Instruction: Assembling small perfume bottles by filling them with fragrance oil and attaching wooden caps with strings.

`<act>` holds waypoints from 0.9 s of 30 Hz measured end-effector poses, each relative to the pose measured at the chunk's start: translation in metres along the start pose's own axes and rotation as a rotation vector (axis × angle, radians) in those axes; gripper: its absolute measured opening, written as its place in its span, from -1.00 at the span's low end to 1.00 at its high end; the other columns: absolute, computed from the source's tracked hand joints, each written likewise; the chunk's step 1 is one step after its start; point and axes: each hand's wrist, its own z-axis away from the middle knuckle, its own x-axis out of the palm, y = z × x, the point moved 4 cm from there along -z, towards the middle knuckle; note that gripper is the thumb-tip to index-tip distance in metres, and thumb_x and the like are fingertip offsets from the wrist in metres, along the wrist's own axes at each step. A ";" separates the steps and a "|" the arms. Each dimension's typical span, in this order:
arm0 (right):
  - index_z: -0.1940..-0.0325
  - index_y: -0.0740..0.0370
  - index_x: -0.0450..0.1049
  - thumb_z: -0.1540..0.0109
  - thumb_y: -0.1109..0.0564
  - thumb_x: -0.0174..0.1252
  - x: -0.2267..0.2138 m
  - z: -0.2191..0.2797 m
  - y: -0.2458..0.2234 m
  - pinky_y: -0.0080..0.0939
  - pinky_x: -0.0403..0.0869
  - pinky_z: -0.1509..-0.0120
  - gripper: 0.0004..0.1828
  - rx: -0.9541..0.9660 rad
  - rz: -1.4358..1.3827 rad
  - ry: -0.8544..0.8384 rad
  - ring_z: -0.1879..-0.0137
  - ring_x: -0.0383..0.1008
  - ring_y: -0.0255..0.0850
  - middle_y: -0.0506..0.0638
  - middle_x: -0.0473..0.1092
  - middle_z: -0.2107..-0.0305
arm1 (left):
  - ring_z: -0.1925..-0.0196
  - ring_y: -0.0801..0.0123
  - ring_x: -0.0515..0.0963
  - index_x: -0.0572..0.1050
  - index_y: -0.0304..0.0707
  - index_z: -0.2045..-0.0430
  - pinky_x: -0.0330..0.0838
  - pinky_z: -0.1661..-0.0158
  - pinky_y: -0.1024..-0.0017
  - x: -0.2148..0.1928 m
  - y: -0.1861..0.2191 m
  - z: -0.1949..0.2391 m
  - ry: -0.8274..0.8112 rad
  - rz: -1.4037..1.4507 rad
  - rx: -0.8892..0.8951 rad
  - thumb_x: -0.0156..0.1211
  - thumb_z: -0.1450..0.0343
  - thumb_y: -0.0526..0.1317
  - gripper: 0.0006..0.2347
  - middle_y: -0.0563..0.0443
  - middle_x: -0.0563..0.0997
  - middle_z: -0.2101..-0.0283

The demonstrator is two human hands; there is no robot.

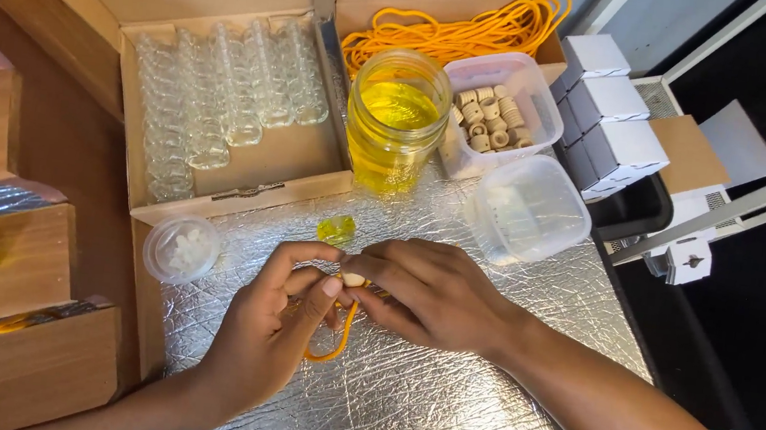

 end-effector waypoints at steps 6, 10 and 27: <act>-0.05 0.32 0.40 -0.41 0.11 0.06 -0.005 -0.005 -0.004 -0.18 0.53 0.27 -0.78 -0.011 -0.026 0.006 0.29 0.51 -0.13 0.09 0.48 0.24 | 0.39 0.39 0.65 0.42 -0.23 0.14 0.63 0.23 0.45 0.002 0.003 0.001 -0.019 0.074 0.024 0.08 -0.48 -0.18 -0.83 -0.10 0.72 0.32; -0.01 0.31 0.39 -0.41 0.12 0.07 -0.002 -0.005 -0.002 -0.21 0.55 0.31 -0.81 -0.038 -0.049 0.019 0.32 0.51 -0.15 0.10 0.48 0.27 | 0.36 0.40 0.66 0.42 -0.26 0.15 0.66 0.22 0.46 0.002 0.003 0.000 -0.026 0.065 0.050 0.07 -0.49 -0.18 -0.83 -0.12 0.73 0.34; -0.02 0.22 0.36 -0.40 0.15 0.02 0.019 0.008 0.007 -0.37 0.35 0.59 -0.86 0.014 -0.080 0.063 0.52 0.33 -0.30 0.05 0.43 0.31 | 0.37 0.40 0.66 0.52 -0.29 0.12 0.61 0.30 0.48 -0.001 0.005 0.002 -0.010 0.030 0.074 0.08 -0.49 -0.19 -0.80 -0.08 0.70 0.37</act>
